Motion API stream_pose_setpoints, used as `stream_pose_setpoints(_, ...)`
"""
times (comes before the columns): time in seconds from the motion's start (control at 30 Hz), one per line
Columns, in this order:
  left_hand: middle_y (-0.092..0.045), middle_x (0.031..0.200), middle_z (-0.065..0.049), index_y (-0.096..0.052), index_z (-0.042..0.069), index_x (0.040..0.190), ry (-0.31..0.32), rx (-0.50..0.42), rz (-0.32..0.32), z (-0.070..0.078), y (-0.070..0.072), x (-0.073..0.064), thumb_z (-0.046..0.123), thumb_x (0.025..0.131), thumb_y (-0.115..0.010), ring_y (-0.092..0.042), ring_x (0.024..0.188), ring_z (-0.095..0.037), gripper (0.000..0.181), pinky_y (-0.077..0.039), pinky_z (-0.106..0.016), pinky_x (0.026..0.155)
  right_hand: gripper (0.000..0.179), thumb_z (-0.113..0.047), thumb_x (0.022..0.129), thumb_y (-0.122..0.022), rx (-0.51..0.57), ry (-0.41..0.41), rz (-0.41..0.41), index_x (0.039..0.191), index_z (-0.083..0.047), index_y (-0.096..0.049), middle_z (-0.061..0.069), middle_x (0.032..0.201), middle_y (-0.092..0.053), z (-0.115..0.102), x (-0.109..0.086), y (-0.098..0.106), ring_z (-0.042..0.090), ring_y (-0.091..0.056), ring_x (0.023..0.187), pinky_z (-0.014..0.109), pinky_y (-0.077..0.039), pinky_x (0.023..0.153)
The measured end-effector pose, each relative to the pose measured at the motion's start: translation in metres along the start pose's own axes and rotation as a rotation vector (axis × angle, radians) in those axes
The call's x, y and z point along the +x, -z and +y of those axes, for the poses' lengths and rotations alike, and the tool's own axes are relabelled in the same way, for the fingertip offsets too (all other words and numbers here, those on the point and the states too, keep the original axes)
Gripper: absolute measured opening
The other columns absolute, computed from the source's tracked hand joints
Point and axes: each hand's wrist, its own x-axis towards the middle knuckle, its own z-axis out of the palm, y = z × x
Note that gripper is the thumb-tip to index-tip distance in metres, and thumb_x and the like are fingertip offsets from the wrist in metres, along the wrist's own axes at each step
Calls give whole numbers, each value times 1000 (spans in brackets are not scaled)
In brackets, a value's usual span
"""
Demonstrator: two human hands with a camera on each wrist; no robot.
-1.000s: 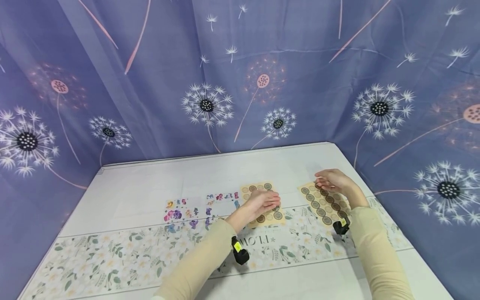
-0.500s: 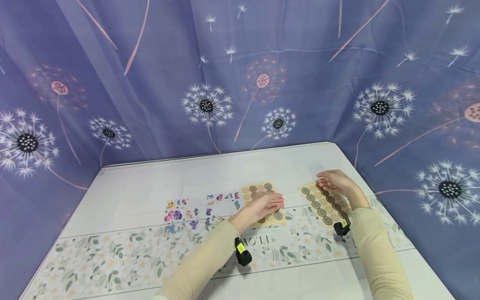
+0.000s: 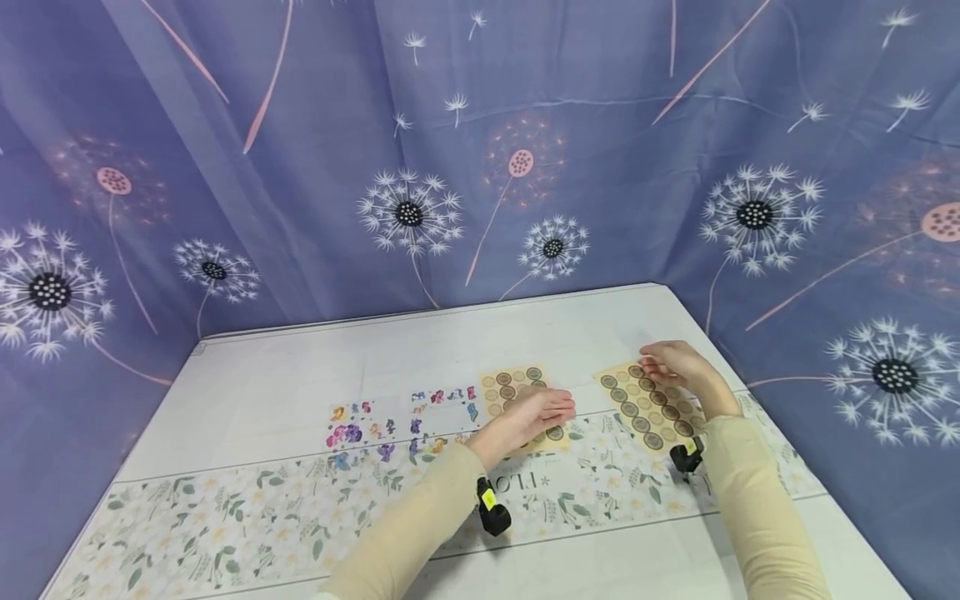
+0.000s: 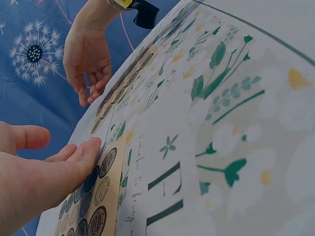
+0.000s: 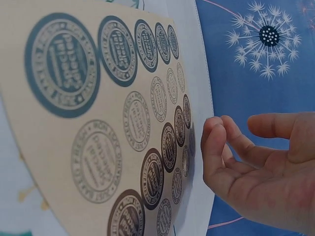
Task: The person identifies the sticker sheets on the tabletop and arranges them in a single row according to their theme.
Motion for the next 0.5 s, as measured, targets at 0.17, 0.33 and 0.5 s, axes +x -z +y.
stream_pose_setpoints(0.17,-58,126,-30,-50,-15,128,8,-2,-20,-1,0,0,4,95,-52,-57,122,-38,38,-48,-37,108,43,-18,101,-42,7,-2,14,132,13,-37,-13,78,-66,1,-1,2,-1,-63,72,14,-57,70)
stream_pose_setpoints(0.33,-57,127,-29,-48,-15,130,9,3,-46,-2,0,-2,4,96,-50,-55,124,-39,39,-46,-39,110,42,-16,102,-40,15,-3,23,132,14,-36,-13,77,-66,3,-2,3,-1,-63,71,15,-58,70)
stream_pose_setpoints(0.5,-58,127,-30,-47,-15,130,-3,1,-42,-2,-1,-1,4,96,-50,-56,123,-39,39,-47,-38,109,51,-16,101,-41,-11,-7,32,137,18,-29,-14,78,-66,3,-2,5,-1,-63,72,15,-58,71)
